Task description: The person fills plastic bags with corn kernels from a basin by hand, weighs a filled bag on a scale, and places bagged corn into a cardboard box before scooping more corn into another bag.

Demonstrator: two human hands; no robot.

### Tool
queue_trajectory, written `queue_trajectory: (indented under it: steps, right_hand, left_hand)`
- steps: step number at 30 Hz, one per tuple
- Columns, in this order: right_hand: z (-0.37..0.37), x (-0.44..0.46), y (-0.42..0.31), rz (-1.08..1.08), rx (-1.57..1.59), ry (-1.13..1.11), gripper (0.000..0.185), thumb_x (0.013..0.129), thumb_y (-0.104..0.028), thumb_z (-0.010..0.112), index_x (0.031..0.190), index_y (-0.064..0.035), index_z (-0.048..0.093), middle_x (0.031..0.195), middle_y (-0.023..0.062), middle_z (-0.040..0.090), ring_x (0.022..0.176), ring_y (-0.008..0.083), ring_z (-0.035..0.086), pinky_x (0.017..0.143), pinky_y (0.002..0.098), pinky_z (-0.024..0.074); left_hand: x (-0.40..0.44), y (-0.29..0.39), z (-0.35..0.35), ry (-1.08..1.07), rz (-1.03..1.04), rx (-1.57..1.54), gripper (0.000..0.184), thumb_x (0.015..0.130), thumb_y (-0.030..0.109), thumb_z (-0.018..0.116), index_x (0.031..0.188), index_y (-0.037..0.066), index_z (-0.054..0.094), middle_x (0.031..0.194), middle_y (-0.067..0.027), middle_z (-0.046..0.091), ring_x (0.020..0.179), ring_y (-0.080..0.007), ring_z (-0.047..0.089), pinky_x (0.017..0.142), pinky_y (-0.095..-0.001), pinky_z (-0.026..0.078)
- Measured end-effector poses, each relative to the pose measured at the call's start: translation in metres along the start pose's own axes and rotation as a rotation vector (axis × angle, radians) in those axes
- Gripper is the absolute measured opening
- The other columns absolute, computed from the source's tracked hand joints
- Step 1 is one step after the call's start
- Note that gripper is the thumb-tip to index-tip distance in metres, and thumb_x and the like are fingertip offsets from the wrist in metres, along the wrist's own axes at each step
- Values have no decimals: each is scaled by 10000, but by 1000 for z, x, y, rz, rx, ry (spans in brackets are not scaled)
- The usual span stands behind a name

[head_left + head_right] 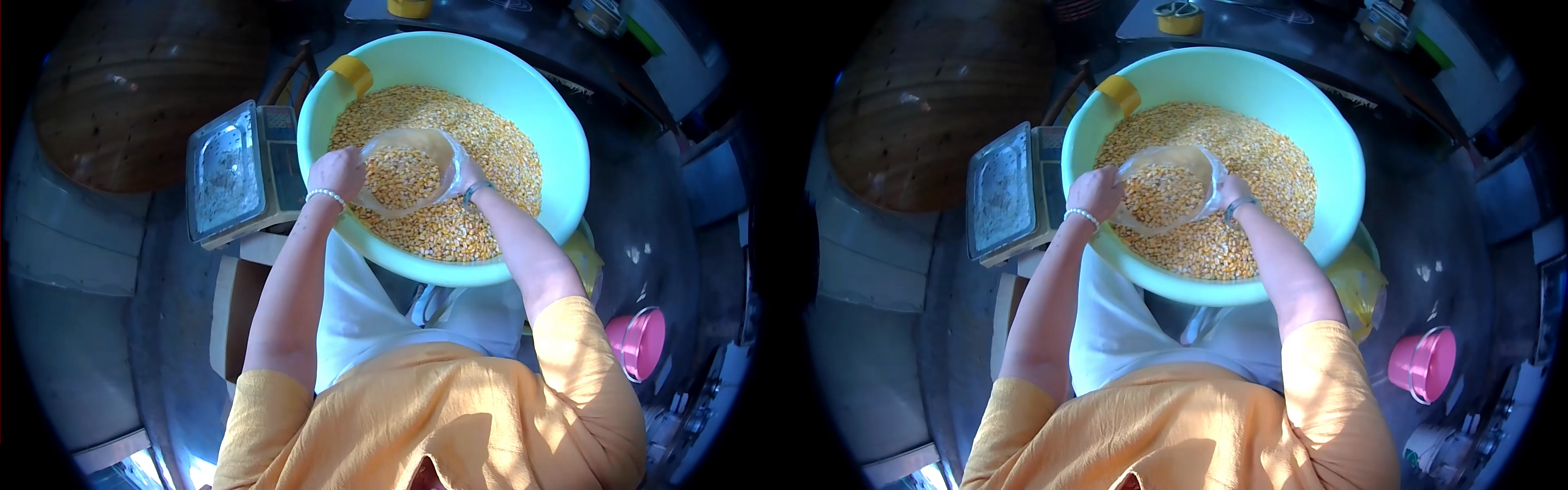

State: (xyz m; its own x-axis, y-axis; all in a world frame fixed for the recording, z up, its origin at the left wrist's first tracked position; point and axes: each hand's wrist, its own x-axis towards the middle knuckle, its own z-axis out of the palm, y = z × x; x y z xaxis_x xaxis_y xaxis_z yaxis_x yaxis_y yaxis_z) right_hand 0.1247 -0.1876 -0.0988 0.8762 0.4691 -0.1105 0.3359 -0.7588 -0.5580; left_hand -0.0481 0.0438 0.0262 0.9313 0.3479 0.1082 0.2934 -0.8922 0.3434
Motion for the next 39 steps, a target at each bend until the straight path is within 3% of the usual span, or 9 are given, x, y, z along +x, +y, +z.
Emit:
queue_trajectory:
  steps: [3, 5, 11, 14, 17, 20, 26, 36, 39]
  right_hand:
    - [24, 31, 44, 105, 319, 54, 260, 756, -279, 597, 764, -26, 656, 784, 205, 628, 777, 325, 626, 695, 384, 480]
    - [-16, -6, 0, 163, 107, 62, 282, 768, -276, 594, 753, 2, 641, 739, 196, 630, 744, 314, 626, 692, 386, 475]
    - [-83, -12, -53, 303, 903, 118, 267, 866, -271, 536, 703, -59, 526, 506, -2, 439, 386, 102, 399, 340, 276, 326]
    - [-107, -17, -87, 145, 1118, 130, 240, 877, -283, 539, 716, -114, 484, 511, -50, 372, 339, 38, 297, 297, 203, 205]
    - [-120, -34, -143, 29, 1043, 50, 253, 865, -291, 564, 709, -106, 491, 501, -50, 364, 345, 45, 303, 301, 213, 228]
    - [-95, -29, -163, -46, 790, -180, 291, 856, -299, 574, 674, -80, 512, 520, -26, 413, 388, 60, 376, 344, 243, 297]
    - [-40, -11, -155, -163, -131, -140, 302, 806, -298, 579, 772, -8, 656, 766, 168, 639, 708, 279, 618, 698, 358, 481]
    - [-60, -5, -149, 107, -69, -247, 239, 809, -187, 532, 969, -66, 662, 900, 209, 634, 847, 305, 618, 779, 367, 474]
    - [-49, 11, -126, -95, -48, -130, 304, 809, -100, 482, 1078, -96, 625, 919, 213, 626, 881, 298, 610, 797, 352, 473]
  left_hand:
    - [0, 3, -3, -22, -10, 0, 182, 770, 184, 496, 814, 53, 615, 789, -171, 637, 774, -332, 613, 735, -417, 479]
    - [0, 3, -4, -31, -13, -1, 184, 774, 183, 497, 818, 51, 617, 794, -170, 638, 777, -330, 614, 741, -413, 480]
    - [-2, 2, -7, -11, -7, -47, 180, 781, 204, 513, 808, 55, 610, 795, -163, 636, 780, -322, 611, 748, -403, 475]
    - [-2, 0, -5, -23, 0, -54, 184, 788, 208, 517, 819, 54, 612, 794, -159, 637, 780, -319, 612, 747, -402, 475]
    - [-2, 0, -5, -34, 7, -44, 192, 796, 218, 522, 828, 55, 618, 789, -155, 638, 775, -317, 613, 742, -401, 477]
    - [-2, -1, -5, -19, 11, -54, 196, 800, 225, 527, 828, 57, 625, 784, -152, 639, 771, -314, 614, 739, -400, 478]
    - [-4, 1, -9, -18, 7, -73, 164, 784, 141, 500, 840, 60, 631, 801, -143, 645, 788, -295, 626, 722, -396, 491]
    - [-3, -1, -7, -25, -9, -95, 162, 780, 157, 509, 845, 68, 627, 811, -143, 644, 803, -299, 618, 740, -397, 482]
    - [-1, -4, -3, -24, 9, -76, 188, 801, 221, 527, 876, 85, 632, 808, -139, 645, 802, -302, 612, 753, -395, 476]
